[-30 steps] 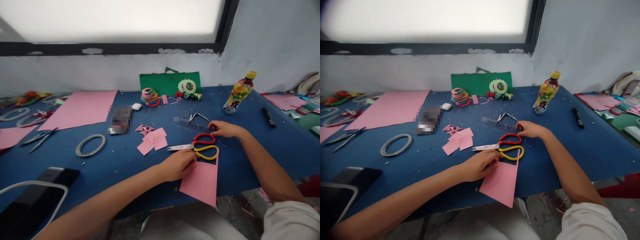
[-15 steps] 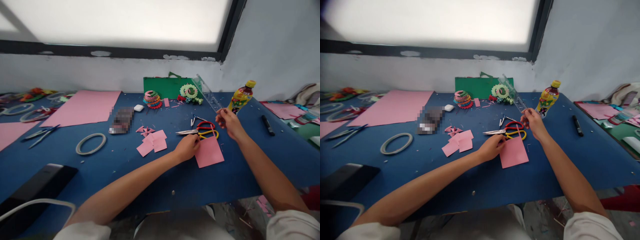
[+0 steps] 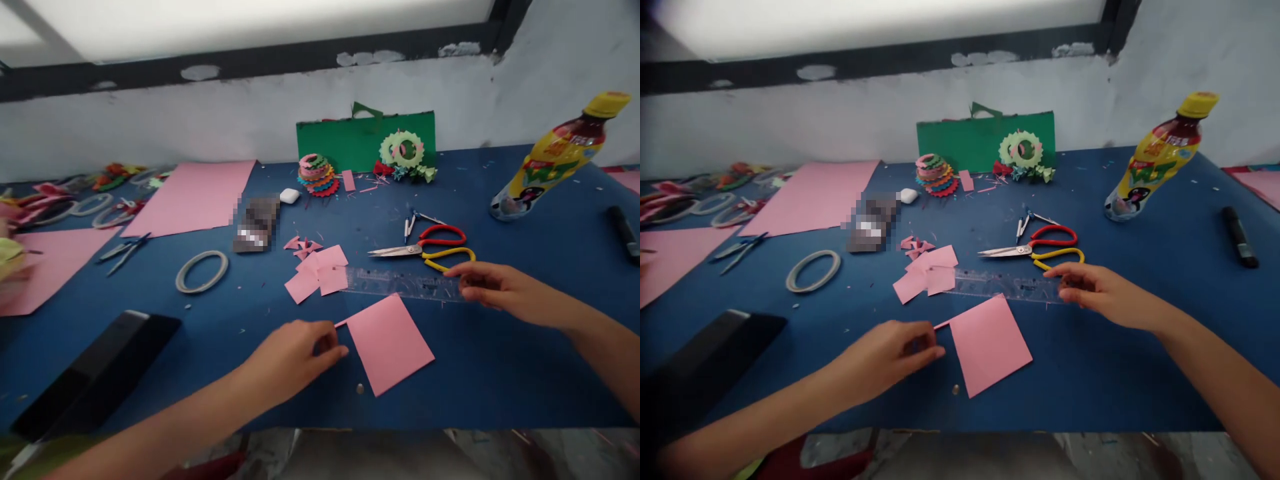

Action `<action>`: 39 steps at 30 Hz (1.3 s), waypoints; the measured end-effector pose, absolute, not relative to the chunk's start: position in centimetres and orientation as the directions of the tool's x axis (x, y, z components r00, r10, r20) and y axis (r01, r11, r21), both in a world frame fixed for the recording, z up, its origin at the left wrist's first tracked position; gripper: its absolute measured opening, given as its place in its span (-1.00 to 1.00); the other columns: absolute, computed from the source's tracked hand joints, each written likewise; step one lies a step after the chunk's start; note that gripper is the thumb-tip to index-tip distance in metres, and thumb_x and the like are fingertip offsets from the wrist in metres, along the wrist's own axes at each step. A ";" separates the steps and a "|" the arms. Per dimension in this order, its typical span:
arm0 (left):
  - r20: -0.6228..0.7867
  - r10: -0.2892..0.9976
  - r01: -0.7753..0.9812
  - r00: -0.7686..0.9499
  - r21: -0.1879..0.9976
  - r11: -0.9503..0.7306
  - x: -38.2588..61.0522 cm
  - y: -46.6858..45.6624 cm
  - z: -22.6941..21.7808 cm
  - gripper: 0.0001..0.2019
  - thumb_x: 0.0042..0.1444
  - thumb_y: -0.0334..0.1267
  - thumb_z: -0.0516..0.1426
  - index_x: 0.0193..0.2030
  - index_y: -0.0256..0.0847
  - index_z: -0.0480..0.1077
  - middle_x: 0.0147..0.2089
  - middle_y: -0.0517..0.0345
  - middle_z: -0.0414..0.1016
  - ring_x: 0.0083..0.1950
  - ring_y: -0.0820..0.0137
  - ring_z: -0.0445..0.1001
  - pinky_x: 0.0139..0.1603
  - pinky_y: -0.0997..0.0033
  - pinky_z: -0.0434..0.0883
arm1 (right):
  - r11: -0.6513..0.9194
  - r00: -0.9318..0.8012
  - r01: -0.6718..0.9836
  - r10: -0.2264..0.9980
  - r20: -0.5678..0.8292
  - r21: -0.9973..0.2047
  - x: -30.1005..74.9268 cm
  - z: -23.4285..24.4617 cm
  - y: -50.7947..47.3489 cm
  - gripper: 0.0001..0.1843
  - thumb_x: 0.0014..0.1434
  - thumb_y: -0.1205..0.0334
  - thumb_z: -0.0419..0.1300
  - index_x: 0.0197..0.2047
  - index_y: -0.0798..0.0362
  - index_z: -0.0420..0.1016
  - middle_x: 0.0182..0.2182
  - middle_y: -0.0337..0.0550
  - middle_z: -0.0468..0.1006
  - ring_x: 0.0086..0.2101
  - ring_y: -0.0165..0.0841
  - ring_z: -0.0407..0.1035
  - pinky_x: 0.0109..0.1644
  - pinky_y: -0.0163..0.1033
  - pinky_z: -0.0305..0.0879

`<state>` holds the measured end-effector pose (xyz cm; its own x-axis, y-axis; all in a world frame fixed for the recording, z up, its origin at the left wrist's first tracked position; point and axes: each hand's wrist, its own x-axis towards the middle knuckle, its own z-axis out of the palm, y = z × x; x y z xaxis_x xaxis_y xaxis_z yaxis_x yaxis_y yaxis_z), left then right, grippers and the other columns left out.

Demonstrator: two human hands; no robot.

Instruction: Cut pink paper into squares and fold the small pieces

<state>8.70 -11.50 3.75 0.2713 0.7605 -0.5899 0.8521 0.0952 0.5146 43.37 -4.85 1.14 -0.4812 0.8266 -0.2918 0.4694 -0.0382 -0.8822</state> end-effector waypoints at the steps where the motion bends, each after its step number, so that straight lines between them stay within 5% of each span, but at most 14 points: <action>1: -0.446 0.859 0.896 0.250 0.443 -0.030 8.6 -11.4 3.9 -0.64 0.11 0.10 0.02 -0.36 -0.16 0.40 -0.37 0.06 0.49 -0.37 0.22 0.47 -0.46 0.34 0.31 | -0.030 -0.490 0.508 0.811 -0.318 -0.861 43.7 0.7 -4.7 -0.55 0.12 -0.07 0.14 0.06 -0.13 0.36 -0.38 -0.21 0.39 -0.45 -0.41 0.27 -0.48 -0.35 0.19; 5: -0.063 0.867 0.809 0.495 0.398 -0.433 9.8 -11.9 2.7 -0.48 0.03 0.16 0.09 0.01 -0.16 0.37 0.11 -0.10 0.39 0.12 0.01 0.32 0.08 0.05 0.28 | 0.101 -0.554 0.666 0.730 -0.400 -0.739 43.9 0.4 -4.3 -0.64 0.21 -0.01 0.04 0.05 -0.20 0.39 -0.32 -0.22 0.47 -0.34 -0.33 0.36 -0.29 -0.27 0.30; 9: -0.078 0.729 0.690 0.680 0.404 -0.600 11.9 -12.9 0.2 -0.28 0.01 0.17 0.10 0.25 -0.22 0.17 0.33 -0.13 0.08 0.33 -0.08 0.01 0.27 -0.12 -0.01 | 0.241 -0.552 0.764 0.725 -0.413 -0.598 43.3 1.0 -4.1 -0.63 0.21 -0.05 0.03 0.07 -0.26 0.36 -0.17 -0.18 0.48 -0.25 -0.25 0.40 -0.21 -0.18 0.35; 14: -0.141 0.661 0.651 0.737 0.414 -0.637 12.2 -12.4 -0.7 -0.32 0.12 0.02 0.03 0.33 -0.23 0.01 0.37 -0.09 -0.03 0.38 0.01 -0.12 0.33 -0.10 -0.18 | 0.413 -0.560 0.798 0.777 -0.287 -0.438 42.0 0.9 -4.4 -0.37 -0.04 -0.19 0.26 0.08 -0.17 0.36 0.11 -0.03 0.28 0.05 -0.04 0.24 0.06 0.05 0.27; 22: -0.095 0.471 0.466 0.877 0.404 -0.787 10.4 -7.6 0.3 -0.36 0.14 -0.11 0.03 0.32 -0.29 -0.01 0.38 -0.04 -0.03 0.38 0.20 -0.06 0.36 0.01 -0.19 | 0.776 -0.803 0.529 0.589 0.095 -0.342 38.1 -0.3 -4.5 -0.65 0.22 0.24 0.09 0.08 0.08 0.32 -0.01 -0.01 0.40 0.00 -0.23 0.28 0.06 -0.03 0.29; 32: 0.139 0.461 0.437 0.876 0.172 -0.883 11.2 -9.1 -1.3 -0.56 0.24 -0.21 -0.06 0.21 -0.39 0.20 0.27 -0.04 0.21 0.26 0.21 0.21 0.28 0.19 0.10 | 0.842 -0.804 0.485 0.536 0.259 -0.237 37.8 -1.3 -4.6 -0.72 0.20 0.39 0.09 -0.01 0.12 0.41 -0.08 -0.02 0.46 -0.13 -0.26 0.34 -0.06 -0.08 0.36; 39: 0.202 0.591 0.561 0.781 0.188 -0.806 11.5 -9.6 -1.7 -0.54 0.22 -0.21 -0.03 0.22 -0.39 0.20 0.27 -0.02 0.22 0.29 0.20 0.15 0.32 0.20 0.02 | 0.837 -0.786 0.472 0.542 0.296 -0.278 38.7 -2.1 -4.8 -0.72 0.14 0.37 0.19 -0.04 0.12 0.43 -0.12 -0.03 0.49 -0.17 -0.27 0.36 -0.11 -0.10 0.37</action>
<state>11.50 -9.57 -1.66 0.7813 0.5906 0.2020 0.5608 -0.8063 0.1883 38.71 -4.77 -2.08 -0.7864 0.5420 0.2962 0.4721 0.8367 -0.2776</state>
